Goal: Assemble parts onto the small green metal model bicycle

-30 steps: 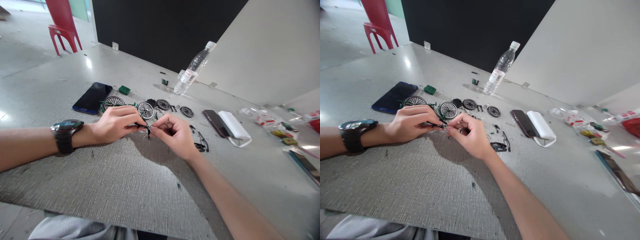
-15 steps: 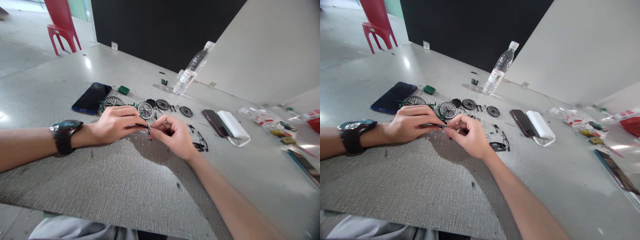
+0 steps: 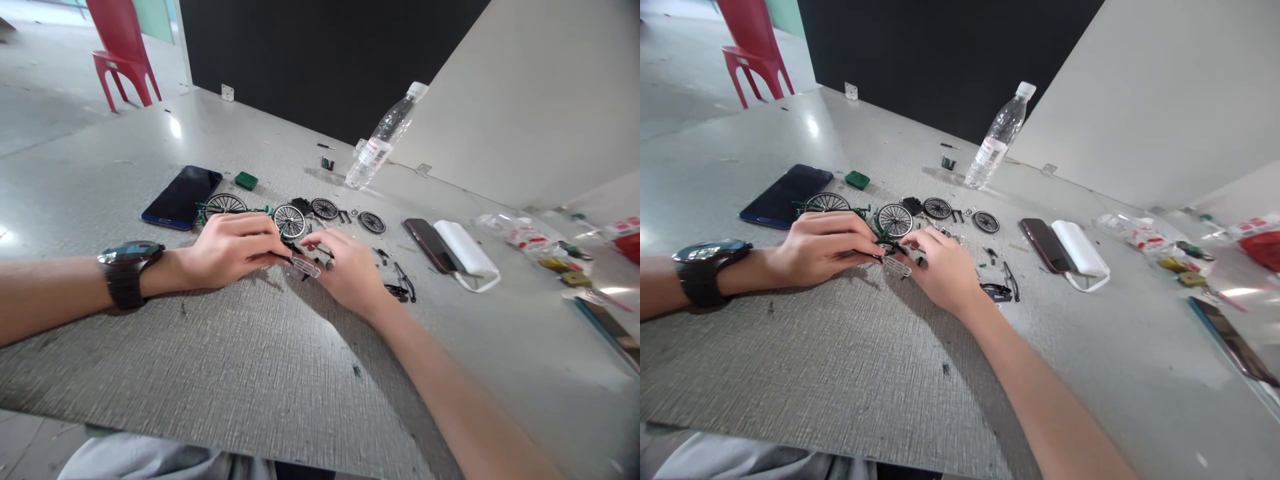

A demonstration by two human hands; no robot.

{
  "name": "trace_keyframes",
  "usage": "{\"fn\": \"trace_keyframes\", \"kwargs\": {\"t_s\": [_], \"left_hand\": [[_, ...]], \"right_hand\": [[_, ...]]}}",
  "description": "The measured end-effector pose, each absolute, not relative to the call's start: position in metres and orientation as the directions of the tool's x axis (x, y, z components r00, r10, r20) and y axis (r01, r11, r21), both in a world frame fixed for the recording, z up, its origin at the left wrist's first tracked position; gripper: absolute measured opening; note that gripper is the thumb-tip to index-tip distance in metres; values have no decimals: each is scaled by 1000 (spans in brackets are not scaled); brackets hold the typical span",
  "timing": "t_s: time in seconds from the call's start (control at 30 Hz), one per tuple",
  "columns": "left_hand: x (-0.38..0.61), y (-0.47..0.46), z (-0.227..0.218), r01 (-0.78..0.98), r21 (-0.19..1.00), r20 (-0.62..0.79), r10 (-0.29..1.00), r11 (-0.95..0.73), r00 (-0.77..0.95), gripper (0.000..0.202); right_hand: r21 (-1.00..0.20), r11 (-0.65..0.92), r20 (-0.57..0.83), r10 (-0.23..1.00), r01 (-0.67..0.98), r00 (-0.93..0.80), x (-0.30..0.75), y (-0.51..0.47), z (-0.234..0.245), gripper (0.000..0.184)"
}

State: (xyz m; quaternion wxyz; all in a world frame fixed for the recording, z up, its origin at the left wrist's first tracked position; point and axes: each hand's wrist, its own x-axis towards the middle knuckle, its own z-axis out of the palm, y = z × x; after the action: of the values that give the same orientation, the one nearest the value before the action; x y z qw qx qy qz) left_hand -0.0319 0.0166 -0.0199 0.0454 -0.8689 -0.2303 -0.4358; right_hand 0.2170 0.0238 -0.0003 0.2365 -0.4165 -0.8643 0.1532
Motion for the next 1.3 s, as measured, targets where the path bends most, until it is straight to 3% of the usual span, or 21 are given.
{"fn": "trace_keyframes", "kwargs": {"t_s": [0.13,0.3,0.43,0.73,0.97,1.1,1.3], "left_hand": [[-33,17,-21,412,108,766,340,-905,546,16],[-32,15,-20,398,130,759,349,-908,550,15],[-31,15,-21,407,107,759,339,-907,556,16],[-30,15,-20,468,118,772,377,-876,512,16],[-32,15,-19,475,102,788,363,-874,498,14],[-32,15,-19,477,104,800,358,-873,482,13],[-31,13,-17,463,115,826,344,-879,447,15]], "right_hand": [[-404,574,215,816,712,-536,218,25,-1,18],[-418,483,165,873,769,-459,219,29,-1,14],[-422,444,205,896,790,-394,219,28,0,14],[-529,586,471,804,613,-362,218,16,6,20],[-682,555,435,831,476,-345,214,9,12,24],[-697,547,455,837,463,-304,215,10,15,24],[-707,549,376,825,445,-421,215,13,13,22]]}}
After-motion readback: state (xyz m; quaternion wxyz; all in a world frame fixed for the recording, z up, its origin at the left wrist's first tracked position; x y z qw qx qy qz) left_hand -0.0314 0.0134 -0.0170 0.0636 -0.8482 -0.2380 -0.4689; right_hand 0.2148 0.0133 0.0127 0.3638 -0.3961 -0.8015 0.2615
